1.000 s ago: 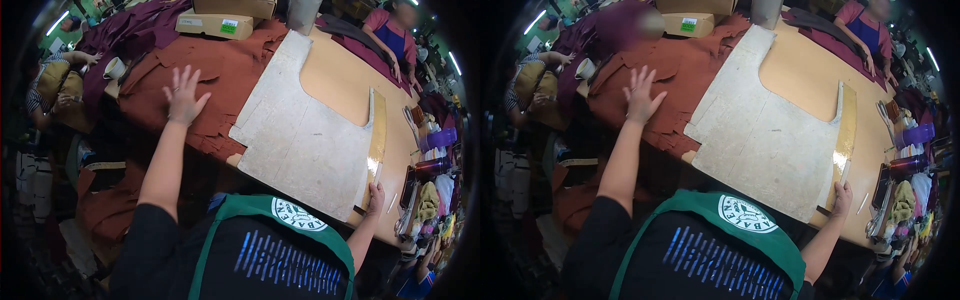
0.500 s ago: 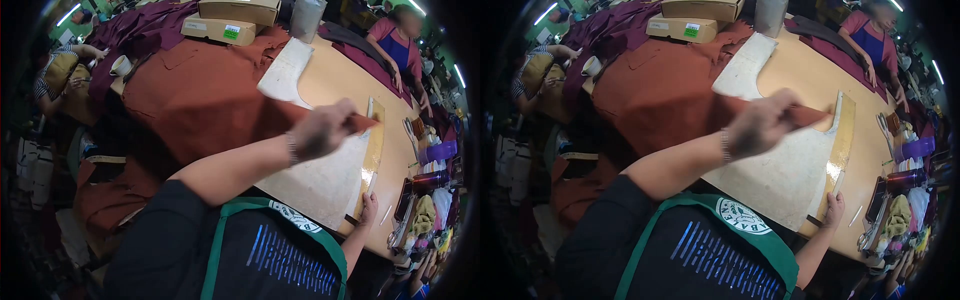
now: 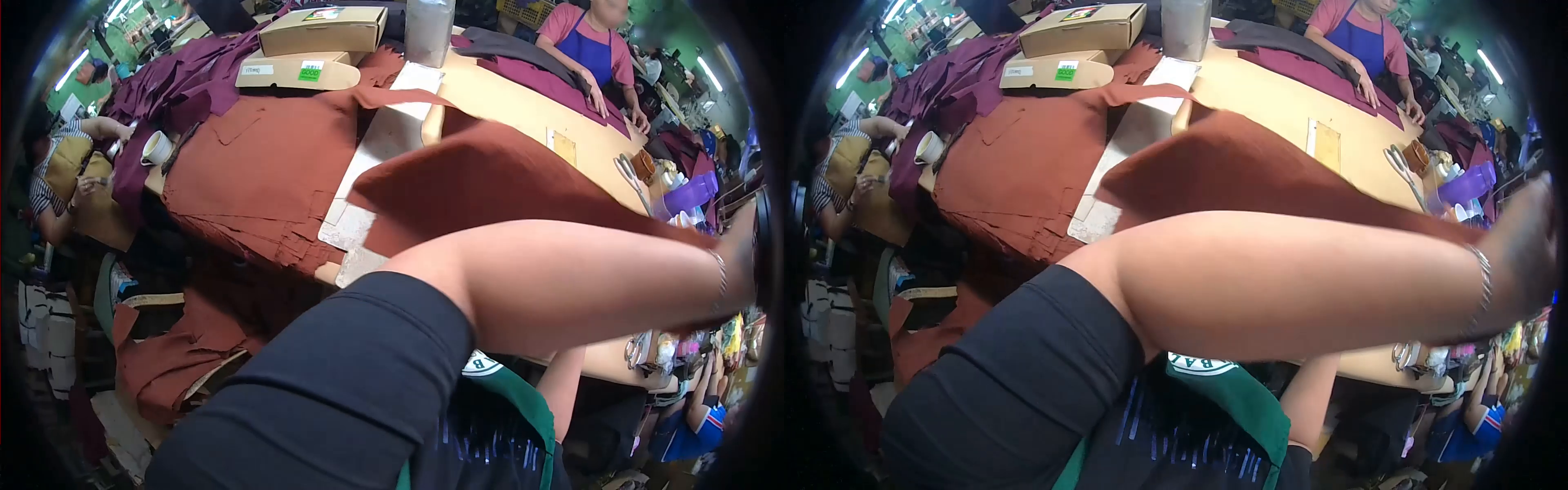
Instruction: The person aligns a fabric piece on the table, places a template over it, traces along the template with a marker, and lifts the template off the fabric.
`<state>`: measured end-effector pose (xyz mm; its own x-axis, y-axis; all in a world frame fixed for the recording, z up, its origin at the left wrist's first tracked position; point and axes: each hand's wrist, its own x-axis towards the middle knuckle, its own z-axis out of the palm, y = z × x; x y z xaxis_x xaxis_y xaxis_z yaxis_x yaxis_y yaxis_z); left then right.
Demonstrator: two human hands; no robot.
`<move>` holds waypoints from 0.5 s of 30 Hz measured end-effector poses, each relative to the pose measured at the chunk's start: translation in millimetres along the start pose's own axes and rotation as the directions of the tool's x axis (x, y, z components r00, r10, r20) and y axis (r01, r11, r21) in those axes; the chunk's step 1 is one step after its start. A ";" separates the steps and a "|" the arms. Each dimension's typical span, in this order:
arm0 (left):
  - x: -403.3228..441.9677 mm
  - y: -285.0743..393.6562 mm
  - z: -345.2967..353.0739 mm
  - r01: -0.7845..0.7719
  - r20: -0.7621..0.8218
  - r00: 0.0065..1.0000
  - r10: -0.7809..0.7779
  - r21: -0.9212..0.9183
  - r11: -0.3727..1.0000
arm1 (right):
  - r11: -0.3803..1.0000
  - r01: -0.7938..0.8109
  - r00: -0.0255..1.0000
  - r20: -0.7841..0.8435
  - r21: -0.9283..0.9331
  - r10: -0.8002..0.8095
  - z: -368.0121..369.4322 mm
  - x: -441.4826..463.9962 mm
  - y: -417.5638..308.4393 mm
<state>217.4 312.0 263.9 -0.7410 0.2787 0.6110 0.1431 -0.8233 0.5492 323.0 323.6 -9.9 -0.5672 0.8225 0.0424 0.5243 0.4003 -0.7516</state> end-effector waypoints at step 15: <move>194.9 138.6 -386.3 0.301 -0.344 0.917 -0.203 0.260 0.917 | 0.663 0.498 0.848 -0.153 0.559 -0.508 6.5 -30.4 -102.4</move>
<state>-160.6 61.2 238.8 -0.9341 0.2526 0.2522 0.0791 -0.5426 0.8363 282.4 255.0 61.6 -0.6503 0.5555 0.5182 -0.2898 0.4491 -0.8452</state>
